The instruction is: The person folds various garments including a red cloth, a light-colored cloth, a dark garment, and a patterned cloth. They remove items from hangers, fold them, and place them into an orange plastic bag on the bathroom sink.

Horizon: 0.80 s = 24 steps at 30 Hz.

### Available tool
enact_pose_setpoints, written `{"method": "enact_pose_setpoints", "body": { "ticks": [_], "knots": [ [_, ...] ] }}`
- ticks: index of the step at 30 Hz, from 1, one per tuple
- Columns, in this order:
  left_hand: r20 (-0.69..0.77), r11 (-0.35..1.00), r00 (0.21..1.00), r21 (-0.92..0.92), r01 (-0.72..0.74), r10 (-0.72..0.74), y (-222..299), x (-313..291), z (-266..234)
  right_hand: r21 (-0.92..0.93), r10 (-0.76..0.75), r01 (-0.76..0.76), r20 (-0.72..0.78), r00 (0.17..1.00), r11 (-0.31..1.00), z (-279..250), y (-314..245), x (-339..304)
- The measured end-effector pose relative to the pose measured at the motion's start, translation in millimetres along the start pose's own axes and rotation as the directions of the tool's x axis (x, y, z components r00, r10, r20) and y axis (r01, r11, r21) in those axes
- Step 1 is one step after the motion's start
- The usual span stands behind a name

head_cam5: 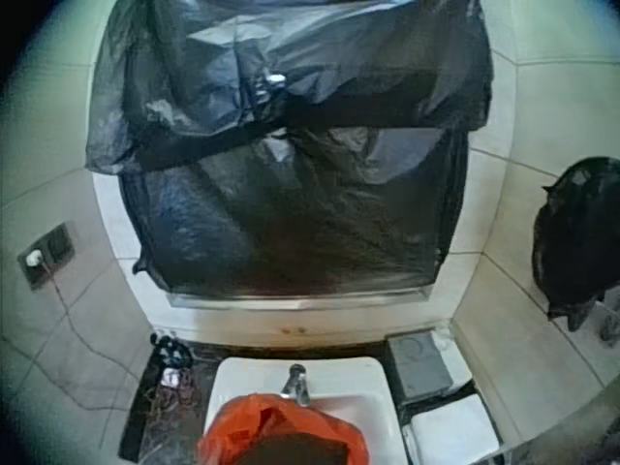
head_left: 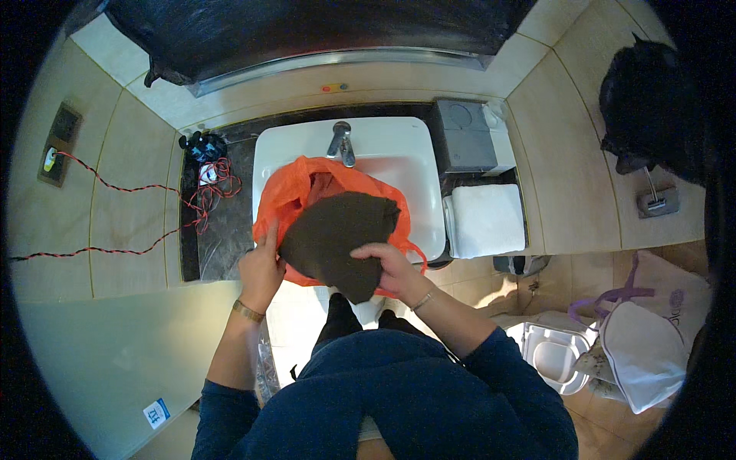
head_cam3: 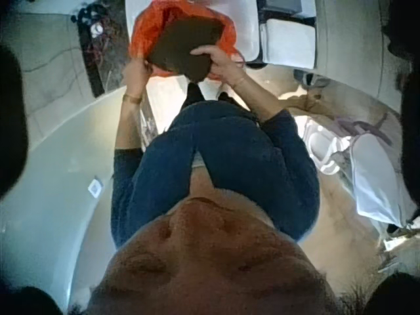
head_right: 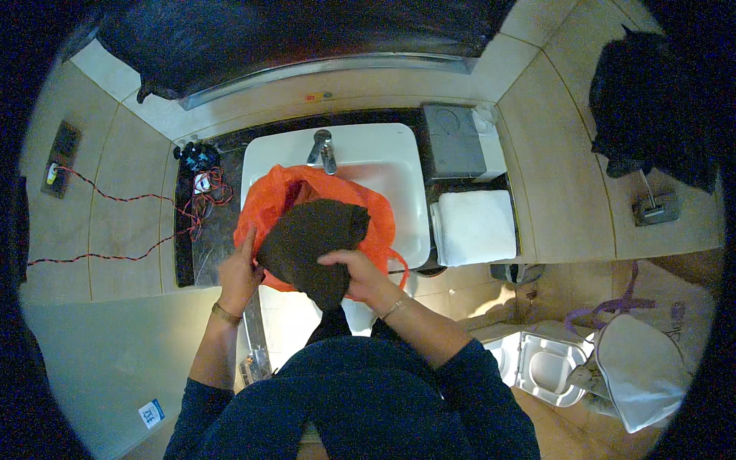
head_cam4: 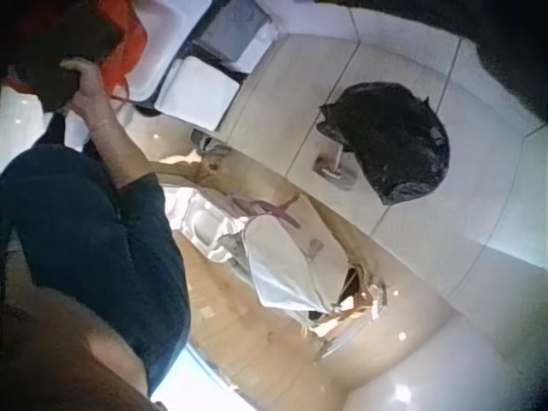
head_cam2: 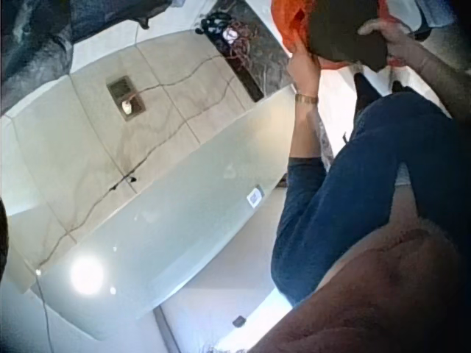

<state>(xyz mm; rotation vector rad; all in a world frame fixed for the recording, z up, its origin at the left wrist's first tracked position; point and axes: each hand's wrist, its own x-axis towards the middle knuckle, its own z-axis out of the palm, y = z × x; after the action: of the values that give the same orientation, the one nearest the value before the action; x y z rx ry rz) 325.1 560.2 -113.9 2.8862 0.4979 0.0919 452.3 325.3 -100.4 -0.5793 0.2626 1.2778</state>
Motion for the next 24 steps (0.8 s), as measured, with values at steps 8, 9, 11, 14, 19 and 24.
{"method": "enact_pose_setpoints", "body": {
  "ticks": [8,9,11,14,19,24],
  "knots": [
    [0.253,0.383,0.966,-0.887,0.256,-0.060,-31.8,35.3,-29.1,-0.280,-0.437,0.351,-0.358,0.825,0.893,-74.7,-26.5,64.1],
    [0.347,0.297,0.938,-0.893,0.339,-0.026,-26.2,39.3,-46.7,-0.422,-0.564,0.400,-0.403,0.721,0.813,-86.8,-31.4,61.3],
    [0.160,0.686,0.982,-0.726,0.046,0.104,-25.1,41.3,-55.3,-0.534,-0.604,0.330,-0.494,0.626,0.778,-72.7,-44.0,48.8],
    [0.116,0.896,0.948,-0.377,-0.233,0.295,-38.2,45.2,-40.7,-0.668,-0.696,0.298,-0.466,0.547,0.682,-81.6,-51.1,47.7],
    [0.140,0.373,0.990,-0.920,0.118,0.034,-41.0,64.4,-57.9,-0.552,-0.624,0.360,-0.422,0.657,0.752,-36.0,-41.5,53.6],
    [0.362,-0.508,0.931,-0.793,0.336,0.050,-41.6,76.3,-87.7,-0.335,-0.442,0.341,-0.299,0.845,0.878,6.6,-32.5,78.8]
  ]
}}
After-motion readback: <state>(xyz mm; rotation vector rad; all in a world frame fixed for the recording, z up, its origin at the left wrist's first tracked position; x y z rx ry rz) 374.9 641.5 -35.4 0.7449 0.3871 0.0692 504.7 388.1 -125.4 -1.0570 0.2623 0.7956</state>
